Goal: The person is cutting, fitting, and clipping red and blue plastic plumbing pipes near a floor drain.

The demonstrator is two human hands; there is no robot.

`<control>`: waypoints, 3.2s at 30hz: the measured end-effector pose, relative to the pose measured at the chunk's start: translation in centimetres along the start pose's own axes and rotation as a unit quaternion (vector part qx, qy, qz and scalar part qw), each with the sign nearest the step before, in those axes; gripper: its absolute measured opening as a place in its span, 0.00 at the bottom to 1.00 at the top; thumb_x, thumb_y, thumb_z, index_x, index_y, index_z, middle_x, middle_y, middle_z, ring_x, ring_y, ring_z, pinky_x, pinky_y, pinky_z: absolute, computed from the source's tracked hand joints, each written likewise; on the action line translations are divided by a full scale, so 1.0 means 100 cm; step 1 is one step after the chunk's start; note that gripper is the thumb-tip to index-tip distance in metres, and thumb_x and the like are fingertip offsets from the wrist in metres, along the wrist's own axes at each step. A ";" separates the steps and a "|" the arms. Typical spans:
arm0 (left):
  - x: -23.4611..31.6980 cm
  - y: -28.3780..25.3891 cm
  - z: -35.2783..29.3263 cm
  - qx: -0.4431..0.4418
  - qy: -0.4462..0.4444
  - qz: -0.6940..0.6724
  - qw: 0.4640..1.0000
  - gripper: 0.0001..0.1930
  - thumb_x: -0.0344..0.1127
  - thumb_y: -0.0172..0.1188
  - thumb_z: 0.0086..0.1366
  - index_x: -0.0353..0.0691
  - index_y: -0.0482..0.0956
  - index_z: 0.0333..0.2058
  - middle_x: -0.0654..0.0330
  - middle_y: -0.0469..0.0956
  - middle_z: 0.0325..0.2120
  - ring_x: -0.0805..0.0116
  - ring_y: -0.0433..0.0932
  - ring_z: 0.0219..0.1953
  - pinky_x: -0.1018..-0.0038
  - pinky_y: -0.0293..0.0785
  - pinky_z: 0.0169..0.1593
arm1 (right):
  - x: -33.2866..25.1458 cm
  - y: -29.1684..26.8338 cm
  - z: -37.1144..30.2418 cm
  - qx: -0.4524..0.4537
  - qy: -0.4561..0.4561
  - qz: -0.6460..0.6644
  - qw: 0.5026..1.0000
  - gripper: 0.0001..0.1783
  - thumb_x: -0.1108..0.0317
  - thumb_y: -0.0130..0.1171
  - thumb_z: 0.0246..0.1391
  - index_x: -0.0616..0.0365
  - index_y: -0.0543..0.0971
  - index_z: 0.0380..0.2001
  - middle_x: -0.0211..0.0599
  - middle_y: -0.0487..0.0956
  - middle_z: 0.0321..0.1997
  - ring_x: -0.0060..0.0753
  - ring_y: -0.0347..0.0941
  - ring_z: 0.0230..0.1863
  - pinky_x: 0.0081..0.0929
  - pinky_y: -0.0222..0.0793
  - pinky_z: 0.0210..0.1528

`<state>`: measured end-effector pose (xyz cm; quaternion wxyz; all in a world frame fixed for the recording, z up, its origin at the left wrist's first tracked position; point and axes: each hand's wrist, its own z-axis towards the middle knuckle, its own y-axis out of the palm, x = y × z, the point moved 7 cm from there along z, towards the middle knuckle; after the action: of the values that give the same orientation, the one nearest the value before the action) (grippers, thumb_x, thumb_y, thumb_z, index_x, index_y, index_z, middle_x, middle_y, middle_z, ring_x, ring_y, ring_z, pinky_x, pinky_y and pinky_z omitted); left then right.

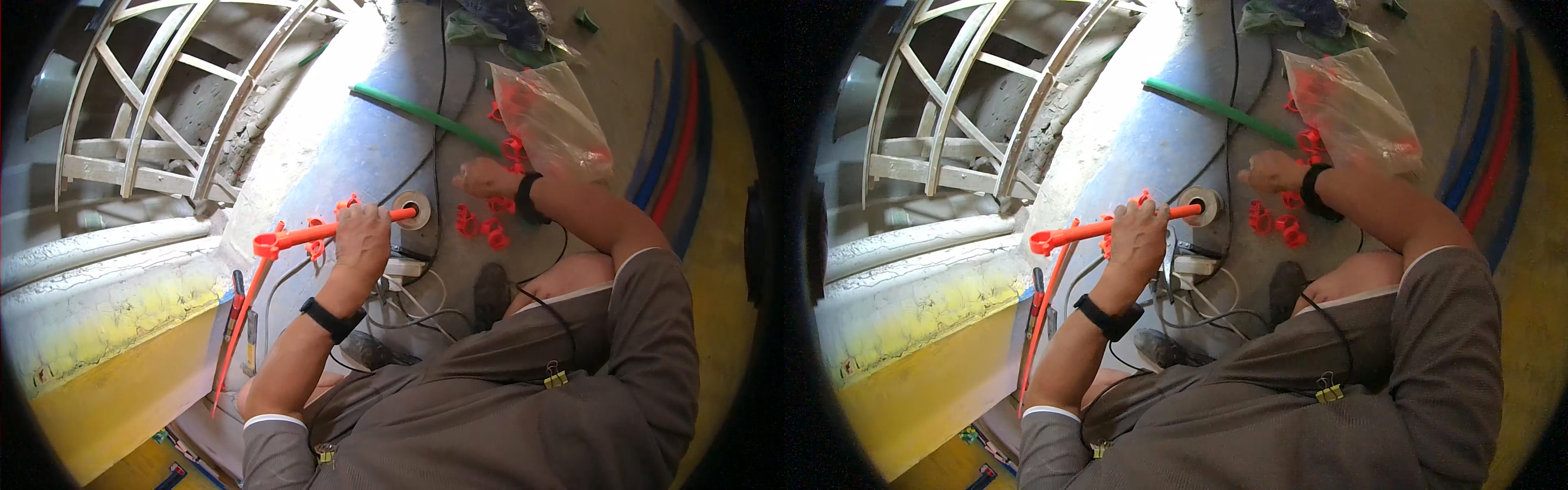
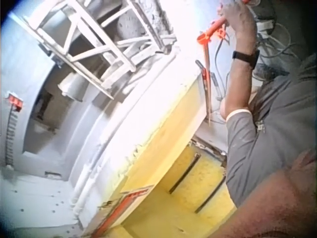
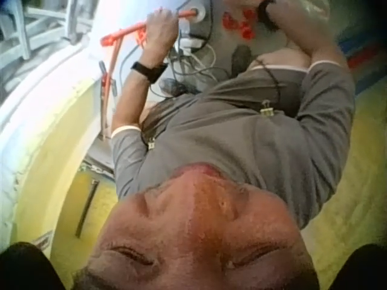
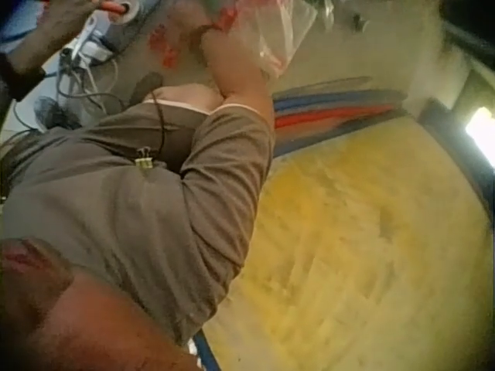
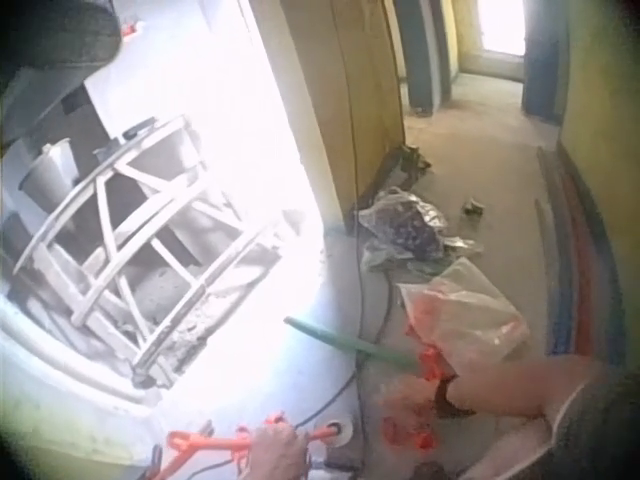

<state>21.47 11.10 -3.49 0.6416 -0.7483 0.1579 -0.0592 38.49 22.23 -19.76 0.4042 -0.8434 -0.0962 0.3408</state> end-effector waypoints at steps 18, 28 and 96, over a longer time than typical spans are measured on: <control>0.025 0.035 0.037 -0.144 0.078 0.051 0.985 0.05 0.31 0.54 0.55 0.44 0.79 0.29 0.57 0.79 0.25 0.58 0.78 0.31 0.65 0.69 0.34 | 0.003 -0.021 0.000 0.037 0.035 0.200 0.978 0.32 0.40 0.54 0.48 0.63 0.78 0.15 0.47 0.76 0.17 0.49 0.75 0.25 0.41 0.70 0.36; -0.045 0.031 -0.001 -0.140 -0.088 -0.165 0.972 0.10 0.34 0.50 0.58 0.36 0.78 0.32 0.48 0.78 0.26 0.48 0.77 0.30 0.58 0.73 0.38 | 0.001 -0.038 -0.003 0.087 -0.004 0.202 0.975 0.24 0.49 0.68 0.41 0.63 0.79 0.24 0.45 0.79 0.23 0.41 0.76 0.26 0.35 0.70 0.30; 0.008 0.056 0.033 -0.163 -0.026 -0.086 0.983 0.09 0.35 0.51 0.60 0.42 0.78 0.35 0.54 0.79 0.26 0.54 0.80 0.30 0.61 0.75 0.32 | 0.002 -0.002 -0.011 -0.089 0.124 0.443 0.884 0.21 0.51 0.64 0.50 0.60 0.81 0.36 0.30 0.77 0.28 0.21 0.70 0.28 0.21 0.66 0.28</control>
<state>22.25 13.28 -9.63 0.5073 -0.8549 0.0839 -0.0685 39.38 21.72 -19.17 0.1428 -0.8661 0.3081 0.3669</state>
